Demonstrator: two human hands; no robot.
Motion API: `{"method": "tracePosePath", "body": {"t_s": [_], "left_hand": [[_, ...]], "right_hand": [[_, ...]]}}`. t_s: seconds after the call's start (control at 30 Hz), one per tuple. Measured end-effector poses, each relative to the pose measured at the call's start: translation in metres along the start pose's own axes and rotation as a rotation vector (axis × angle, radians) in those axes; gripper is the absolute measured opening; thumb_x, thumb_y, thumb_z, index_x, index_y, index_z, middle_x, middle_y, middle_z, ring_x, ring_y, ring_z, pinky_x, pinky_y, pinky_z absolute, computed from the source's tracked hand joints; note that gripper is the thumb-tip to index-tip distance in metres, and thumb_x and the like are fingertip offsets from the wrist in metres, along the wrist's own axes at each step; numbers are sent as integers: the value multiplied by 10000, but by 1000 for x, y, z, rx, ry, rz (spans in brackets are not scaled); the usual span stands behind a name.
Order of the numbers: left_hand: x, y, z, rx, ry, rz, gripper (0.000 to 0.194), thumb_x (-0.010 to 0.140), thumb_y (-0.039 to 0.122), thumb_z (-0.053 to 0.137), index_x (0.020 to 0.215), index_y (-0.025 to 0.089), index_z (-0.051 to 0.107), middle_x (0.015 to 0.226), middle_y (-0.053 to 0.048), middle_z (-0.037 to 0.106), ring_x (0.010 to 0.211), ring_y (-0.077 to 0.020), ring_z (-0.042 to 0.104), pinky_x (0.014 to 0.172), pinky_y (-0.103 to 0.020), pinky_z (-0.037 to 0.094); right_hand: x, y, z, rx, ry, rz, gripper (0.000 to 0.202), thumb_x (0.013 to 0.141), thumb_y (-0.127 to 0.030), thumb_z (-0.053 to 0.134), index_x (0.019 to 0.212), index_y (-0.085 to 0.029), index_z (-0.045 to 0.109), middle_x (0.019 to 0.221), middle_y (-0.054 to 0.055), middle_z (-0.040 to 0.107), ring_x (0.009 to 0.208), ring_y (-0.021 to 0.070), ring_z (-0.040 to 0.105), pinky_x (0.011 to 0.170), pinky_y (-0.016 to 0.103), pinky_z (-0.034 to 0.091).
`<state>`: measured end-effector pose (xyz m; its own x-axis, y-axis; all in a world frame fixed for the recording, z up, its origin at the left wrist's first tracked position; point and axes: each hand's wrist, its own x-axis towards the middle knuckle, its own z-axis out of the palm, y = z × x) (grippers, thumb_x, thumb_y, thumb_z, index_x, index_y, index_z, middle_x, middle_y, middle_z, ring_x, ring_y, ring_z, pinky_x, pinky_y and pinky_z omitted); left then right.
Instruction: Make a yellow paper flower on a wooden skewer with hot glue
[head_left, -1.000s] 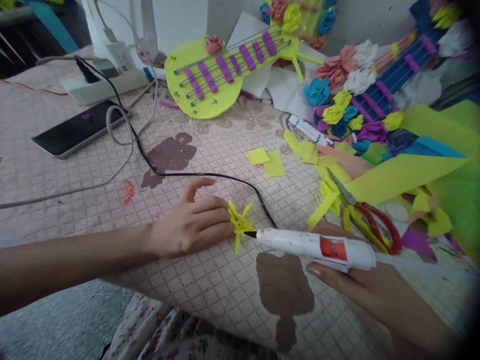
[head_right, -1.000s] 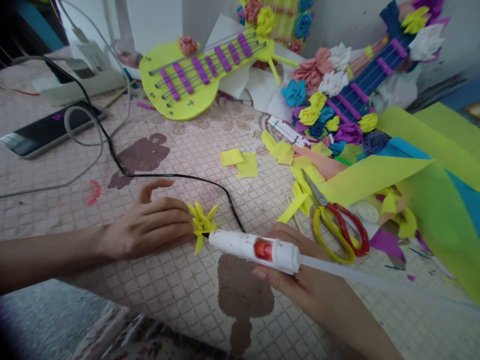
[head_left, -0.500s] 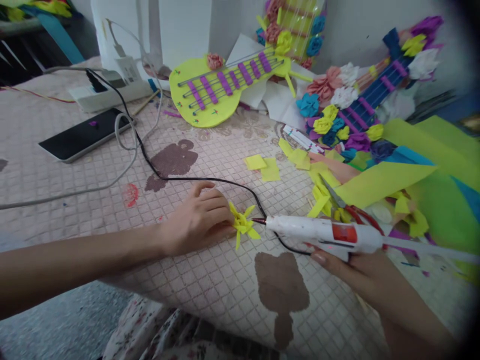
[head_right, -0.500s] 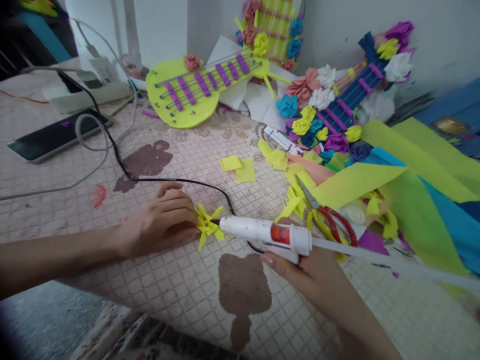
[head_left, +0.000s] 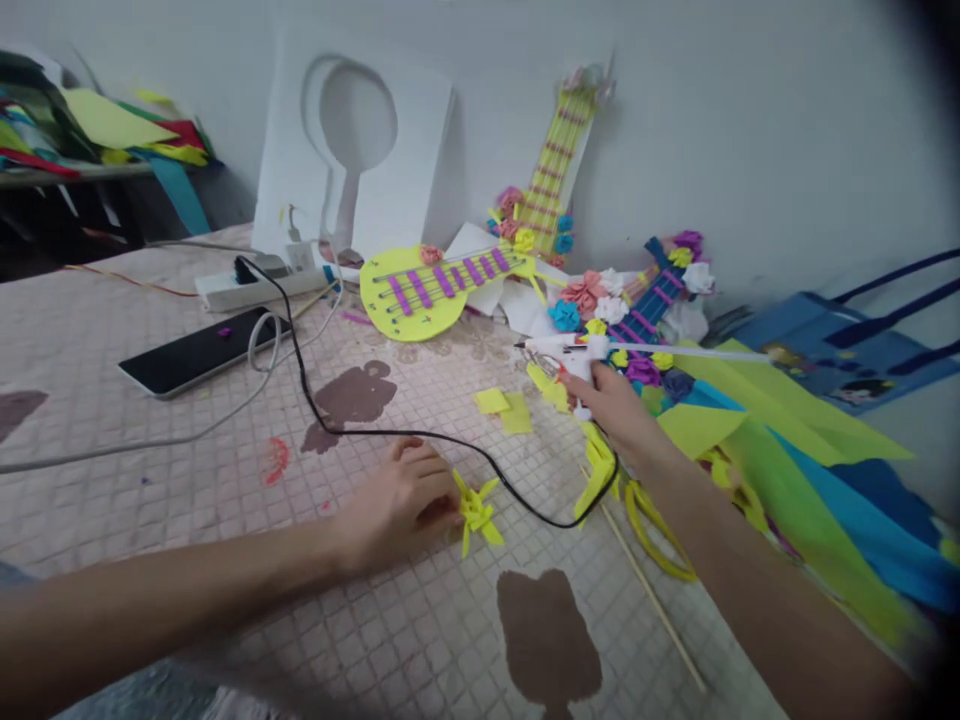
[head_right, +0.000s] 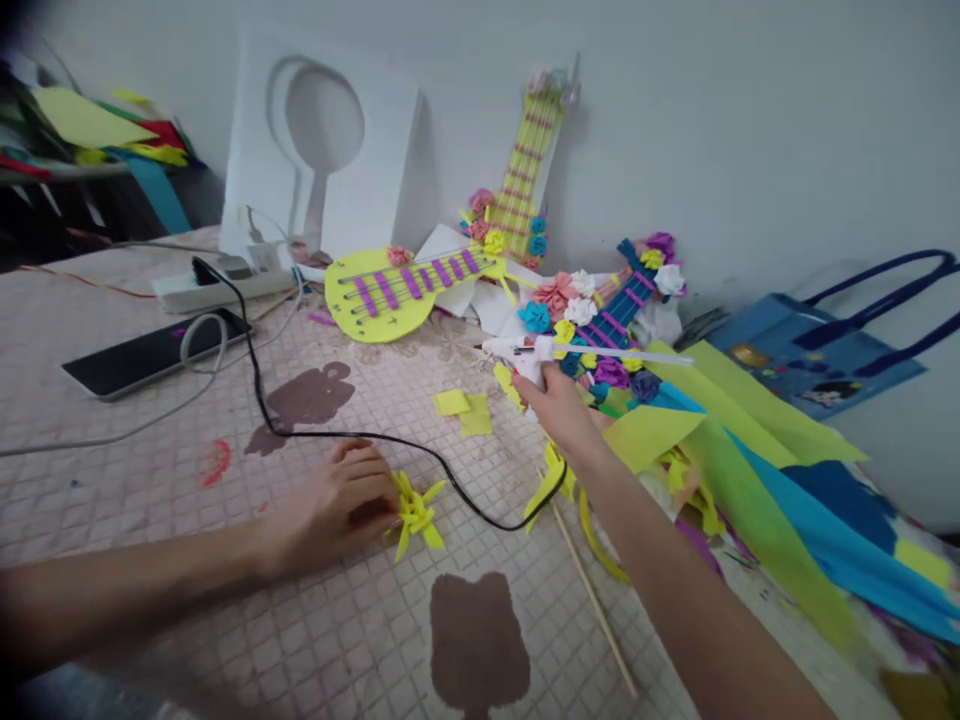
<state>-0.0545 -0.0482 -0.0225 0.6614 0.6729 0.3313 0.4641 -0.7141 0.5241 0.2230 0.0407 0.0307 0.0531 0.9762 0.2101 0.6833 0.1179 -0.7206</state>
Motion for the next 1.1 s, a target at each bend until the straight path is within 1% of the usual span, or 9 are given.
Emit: {"method": "tracePosePath", "body": {"t_s": [0.07, 0.17, 0.23, 0.33, 0.63, 0.77, 0.93, 1.03, 1.1], "left_hand": [[0, 0, 1, -8, 2, 0, 80, 847, 223, 571, 780, 180, 573, 777, 14, 608, 806, -149, 517, 872, -357, 273], [1, 1, 1, -17, 13, -2, 91, 841, 223, 578, 763, 177, 568, 764, 18, 603, 801, -148, 512, 858, -355, 272], [2, 2, 1, -23, 22, 2, 99, 840, 217, 576, 753, 172, 565, 756, 20, 598, 792, -145, 509, 859, -355, 271], [3, 2, 2, -40, 27, 12, 102, 841, 201, 570, 745, 168, 561, 748, 22, 591, 773, -136, 510, 872, -357, 271], [1, 0, 3, -48, 37, 32, 80, 849, 204, 561, 774, 177, 563, 767, 22, 592, 786, -140, 510, 882, -354, 277], [2, -1, 4, -40, 34, 31, 82, 845, 208, 568, 770, 175, 560, 770, 20, 594, 787, -139, 516, 882, -353, 280], [2, -1, 2, -29, 12, 30, 90, 859, 230, 558, 788, 177, 571, 781, 10, 600, 802, -144, 522, 887, -356, 281], [2, 0, 0, -27, 2, 37, 85, 860, 228, 556, 795, 179, 579, 789, 8, 606, 807, -144, 525, 893, -356, 283], [1, 0, 0, -26, 6, 37, 76, 856, 211, 553, 793, 180, 582, 792, 9, 607, 809, -143, 524, 895, -357, 285]], "right_hand": [[27, 5, 18, -37, 24, -21, 280, 750, -431, 519, 802, -161, 571, 668, 20, 603, 612, 164, 543, 562, 267, 412], [52, 15, 46, -83, 118, -52, 318, 769, -398, 481, 931, -139, 567, 879, 101, 650, 809, 233, 587, 715, 332, 442], [59, 22, 62, -116, 154, -74, 323, 786, -370, 459, 988, -135, 551, 980, 138, 642, 922, 264, 578, 801, 363, 429], [59, 31, 77, -161, 133, -88, 285, 769, -313, 487, 985, -141, 553, 984, 152, 644, 963, 281, 577, 836, 369, 424], [59, 42, 68, -193, 71, -92, 311, 767, -381, 523, 978, -154, 547, 960, 133, 647, 885, 271, 606, 786, 393, 457], [55, 44, 65, -147, 88, -126, 323, 767, -391, 538, 1001, -169, 539, 954, 112, 639, 872, 251, 605, 765, 387, 475], [28, 36, 55, -102, 174, -132, 412, 786, -386, 537, 1136, -179, 468, 1029, 111, 579, 925, 233, 570, 776, 400, 483], [-15, 11, 44, -56, 229, -244, 404, 816, -344, 527, 1187, -208, 439, 1108, 107, 535, 987, 223, 544, 775, 394, 491], [-53, -11, 39, -53, 156, -367, 321, 846, -281, 504, 1161, -234, 472, 1112, 87, 541, 1033, 216, 529, 805, 394, 486]]}}
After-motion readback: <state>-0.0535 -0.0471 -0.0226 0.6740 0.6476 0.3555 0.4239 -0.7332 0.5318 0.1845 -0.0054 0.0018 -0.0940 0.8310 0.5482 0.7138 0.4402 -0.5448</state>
